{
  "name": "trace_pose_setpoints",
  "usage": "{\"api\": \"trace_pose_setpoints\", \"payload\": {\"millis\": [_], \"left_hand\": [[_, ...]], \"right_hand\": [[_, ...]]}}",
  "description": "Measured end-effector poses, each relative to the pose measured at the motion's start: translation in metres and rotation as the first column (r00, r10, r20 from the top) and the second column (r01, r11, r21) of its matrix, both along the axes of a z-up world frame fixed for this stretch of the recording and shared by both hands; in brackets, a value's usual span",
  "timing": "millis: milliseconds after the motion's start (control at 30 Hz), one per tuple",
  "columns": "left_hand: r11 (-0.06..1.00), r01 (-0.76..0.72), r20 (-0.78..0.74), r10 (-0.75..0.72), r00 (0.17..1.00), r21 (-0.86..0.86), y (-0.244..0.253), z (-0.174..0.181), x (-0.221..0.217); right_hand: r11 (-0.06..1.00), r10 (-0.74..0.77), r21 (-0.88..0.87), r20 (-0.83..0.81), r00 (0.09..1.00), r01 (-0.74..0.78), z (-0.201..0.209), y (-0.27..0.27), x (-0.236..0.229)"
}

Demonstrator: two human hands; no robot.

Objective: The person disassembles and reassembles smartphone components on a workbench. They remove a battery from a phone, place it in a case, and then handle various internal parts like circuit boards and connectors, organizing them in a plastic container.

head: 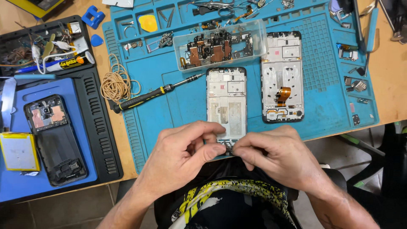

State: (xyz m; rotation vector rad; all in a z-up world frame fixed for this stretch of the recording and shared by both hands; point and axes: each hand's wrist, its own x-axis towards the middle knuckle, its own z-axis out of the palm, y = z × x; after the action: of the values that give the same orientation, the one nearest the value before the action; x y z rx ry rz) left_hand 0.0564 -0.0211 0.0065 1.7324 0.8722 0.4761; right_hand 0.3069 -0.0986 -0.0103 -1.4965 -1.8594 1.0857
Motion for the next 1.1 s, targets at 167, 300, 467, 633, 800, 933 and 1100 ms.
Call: {"api": "trace_pose_setpoints", "payload": {"millis": [167,300,467,633,800,933,1100], "left_hand": [[0.999,0.021,-0.021,-0.020,1.000,0.046,0.002,-0.007,0.002],[0.993,-0.108,-0.002,0.108,0.994,-0.046,0.001,-0.011,0.000],[0.979,-0.192,-0.046,0.188,0.981,-0.074,-0.002,-0.009,0.004],[0.961,-0.241,-0.082,0.232,0.969,-0.133,-0.005,-0.013,0.004],[0.970,-0.217,-0.038,0.215,0.976,-0.105,-0.003,-0.014,0.003],[0.994,-0.094,-0.015,0.095,0.995,0.061,0.005,-0.007,0.003],[0.977,0.004,0.059,-0.017,0.998,0.215,0.006,-0.005,0.001]], "right_hand": [[1.000,0.007,0.012,0.011,1.000,-0.007,-0.003,0.001,-0.003],[0.998,-0.068,0.013,0.042,0.997,0.067,-0.008,-0.002,0.002],[0.986,-0.054,0.159,0.016,0.998,0.051,-0.006,-0.008,0.004],[0.911,0.116,0.391,0.062,0.991,-0.131,-0.013,-0.009,0.002],[0.883,0.099,0.454,0.063,0.993,-0.117,-0.012,-0.007,0.003],[0.884,0.130,0.450,0.015,0.991,-0.123,-0.018,-0.011,0.014],[0.857,0.146,0.471,0.166,0.975,-0.209,-0.020,-0.015,0.011]]}}
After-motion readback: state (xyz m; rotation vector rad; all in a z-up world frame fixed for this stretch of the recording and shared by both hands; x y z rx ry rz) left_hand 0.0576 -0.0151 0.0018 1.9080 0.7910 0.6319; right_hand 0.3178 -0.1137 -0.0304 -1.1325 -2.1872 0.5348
